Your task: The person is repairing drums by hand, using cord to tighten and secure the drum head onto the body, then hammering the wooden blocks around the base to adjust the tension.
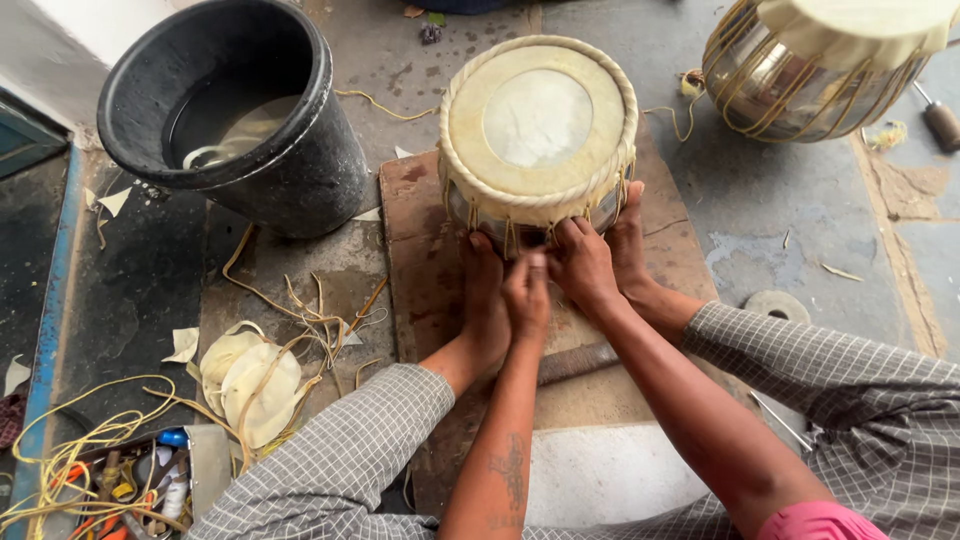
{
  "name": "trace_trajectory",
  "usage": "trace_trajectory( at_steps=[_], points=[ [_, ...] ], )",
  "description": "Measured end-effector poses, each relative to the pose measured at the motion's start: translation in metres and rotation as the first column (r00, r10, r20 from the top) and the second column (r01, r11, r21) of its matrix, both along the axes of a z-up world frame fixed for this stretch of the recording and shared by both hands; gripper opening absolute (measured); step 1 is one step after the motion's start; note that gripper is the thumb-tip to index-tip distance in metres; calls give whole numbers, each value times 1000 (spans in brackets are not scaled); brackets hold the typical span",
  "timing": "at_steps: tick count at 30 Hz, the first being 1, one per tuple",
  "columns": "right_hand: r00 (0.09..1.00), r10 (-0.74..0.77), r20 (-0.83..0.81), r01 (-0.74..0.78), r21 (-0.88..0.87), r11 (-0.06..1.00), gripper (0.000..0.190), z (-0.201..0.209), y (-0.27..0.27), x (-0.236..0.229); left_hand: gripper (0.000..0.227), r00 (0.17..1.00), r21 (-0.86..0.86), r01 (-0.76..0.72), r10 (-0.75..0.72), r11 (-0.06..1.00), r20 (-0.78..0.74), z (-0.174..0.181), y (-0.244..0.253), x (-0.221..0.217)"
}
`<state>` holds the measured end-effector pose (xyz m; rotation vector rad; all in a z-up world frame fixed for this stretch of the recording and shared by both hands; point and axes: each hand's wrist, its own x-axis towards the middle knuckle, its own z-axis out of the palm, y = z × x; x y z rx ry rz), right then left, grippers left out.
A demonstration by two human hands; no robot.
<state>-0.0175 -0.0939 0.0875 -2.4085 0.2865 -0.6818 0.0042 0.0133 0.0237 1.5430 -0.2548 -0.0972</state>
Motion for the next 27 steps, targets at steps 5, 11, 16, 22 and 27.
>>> trace_trajectory(
  at_steps=[5,11,16,22,27],
  points=[
    [992,123,-10,-122,90,989,21,-18,-32,-26,47,966,-363,258,-241,895,93,-30,-29,11],
    [766,362,-531,-537,-219,815,39,-90,-44,-120,21,929,-254,367,-367,895,51,-64,-20,76],
    [674,485,-556,-690,-242,682,61,-107,-47,-130,17,920,-223,381,-392,897,-6,-66,19,96],
    [407,524,-748,-552,256,794,74,-4,-40,-172,15,871,-210,474,-491,855,-31,-74,17,96],
    [507,834,-216,-715,434,547,72,97,-112,-192,22,893,-255,445,-448,858,51,-83,17,83]
  ],
)
